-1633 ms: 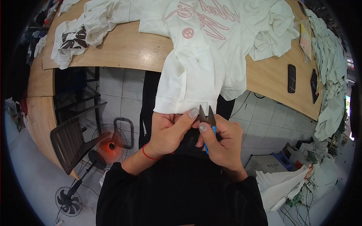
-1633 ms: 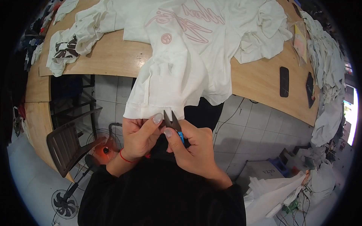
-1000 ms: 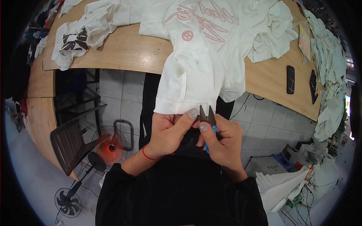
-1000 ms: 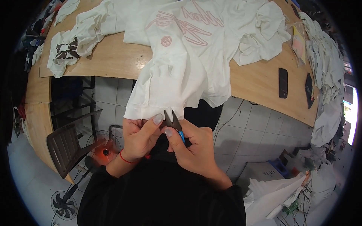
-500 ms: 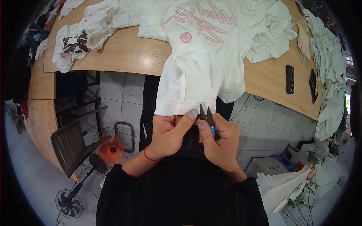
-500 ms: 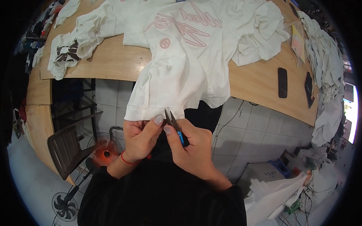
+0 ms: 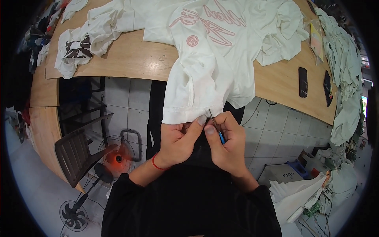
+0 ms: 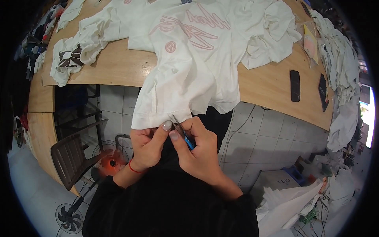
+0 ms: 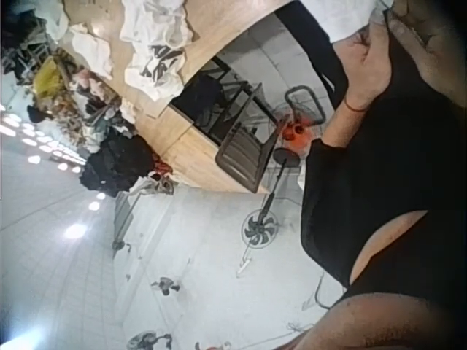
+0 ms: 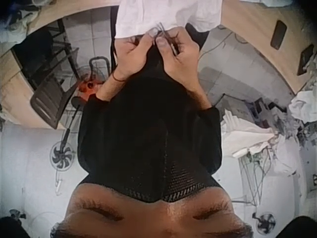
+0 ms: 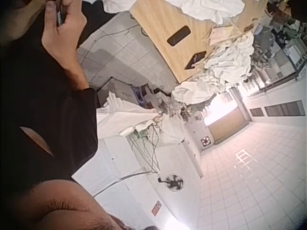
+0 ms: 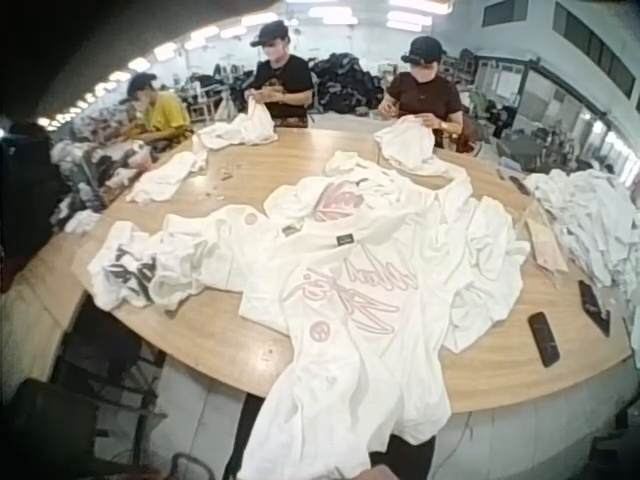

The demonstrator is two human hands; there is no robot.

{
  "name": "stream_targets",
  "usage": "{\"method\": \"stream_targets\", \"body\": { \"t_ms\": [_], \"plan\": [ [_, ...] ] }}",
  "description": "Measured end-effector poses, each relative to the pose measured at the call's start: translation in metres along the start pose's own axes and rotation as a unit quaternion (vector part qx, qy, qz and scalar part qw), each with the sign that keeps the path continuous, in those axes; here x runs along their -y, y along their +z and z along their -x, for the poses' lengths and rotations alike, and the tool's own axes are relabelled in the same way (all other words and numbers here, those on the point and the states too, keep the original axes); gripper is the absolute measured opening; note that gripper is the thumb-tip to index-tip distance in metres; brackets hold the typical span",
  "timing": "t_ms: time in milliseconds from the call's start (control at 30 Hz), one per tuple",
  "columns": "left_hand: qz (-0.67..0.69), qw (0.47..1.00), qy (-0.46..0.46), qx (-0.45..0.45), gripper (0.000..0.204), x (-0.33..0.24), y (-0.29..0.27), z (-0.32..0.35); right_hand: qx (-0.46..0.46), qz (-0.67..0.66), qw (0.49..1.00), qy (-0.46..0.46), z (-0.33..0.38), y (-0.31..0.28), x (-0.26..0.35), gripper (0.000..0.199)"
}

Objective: Trim loose threads from white t-shirts using thread nippers.

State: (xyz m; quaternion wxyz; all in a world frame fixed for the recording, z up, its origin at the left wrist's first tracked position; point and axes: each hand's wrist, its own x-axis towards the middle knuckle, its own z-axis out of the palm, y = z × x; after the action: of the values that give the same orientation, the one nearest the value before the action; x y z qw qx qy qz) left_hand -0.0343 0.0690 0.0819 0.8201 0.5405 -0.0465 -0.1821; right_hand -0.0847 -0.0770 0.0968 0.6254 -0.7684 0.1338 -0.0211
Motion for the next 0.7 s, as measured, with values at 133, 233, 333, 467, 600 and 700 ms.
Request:
{"method": "stream_targets", "body": {
  "t_ms": [133,233,333,467,600,700],
  "plan": [
    [-0.043,0.999,-0.015,0.0,0.05,-0.0003,-0.0012,0.0004,0.064,-0.27,0.957,0.084,-0.0037,-0.0063,-0.0002,0.025],
    [-0.035,0.999,-0.012,0.01,0.049,0.0016,-0.0022,0.0004,0.084,-0.344,0.926,0.131,-0.0044,-0.0065,-0.0021,0.033],
    [-0.023,1.0,0.004,0.005,0.049,0.0022,-0.0007,-0.0004,0.083,-0.376,0.909,0.157,-0.0039,-0.0046,-0.0052,0.034],
    [-0.035,0.999,-0.011,0.005,0.049,0.0029,-0.0002,0.0002,0.086,-0.426,0.876,0.208,-0.0065,-0.0041,-0.0052,0.034],
    [-0.015,1.0,-0.017,0.011,0.049,0.0062,-0.0021,0.0012,0.094,-0.429,0.87,0.224,-0.0063,-0.0054,-0.0065,0.035],
    [-0.046,0.999,-0.014,0.012,0.051,0.0065,-0.0033,0.0017,0.096,-0.428,0.868,0.233,-0.0066,-0.0082,-0.0051,0.035]
  ]
}}
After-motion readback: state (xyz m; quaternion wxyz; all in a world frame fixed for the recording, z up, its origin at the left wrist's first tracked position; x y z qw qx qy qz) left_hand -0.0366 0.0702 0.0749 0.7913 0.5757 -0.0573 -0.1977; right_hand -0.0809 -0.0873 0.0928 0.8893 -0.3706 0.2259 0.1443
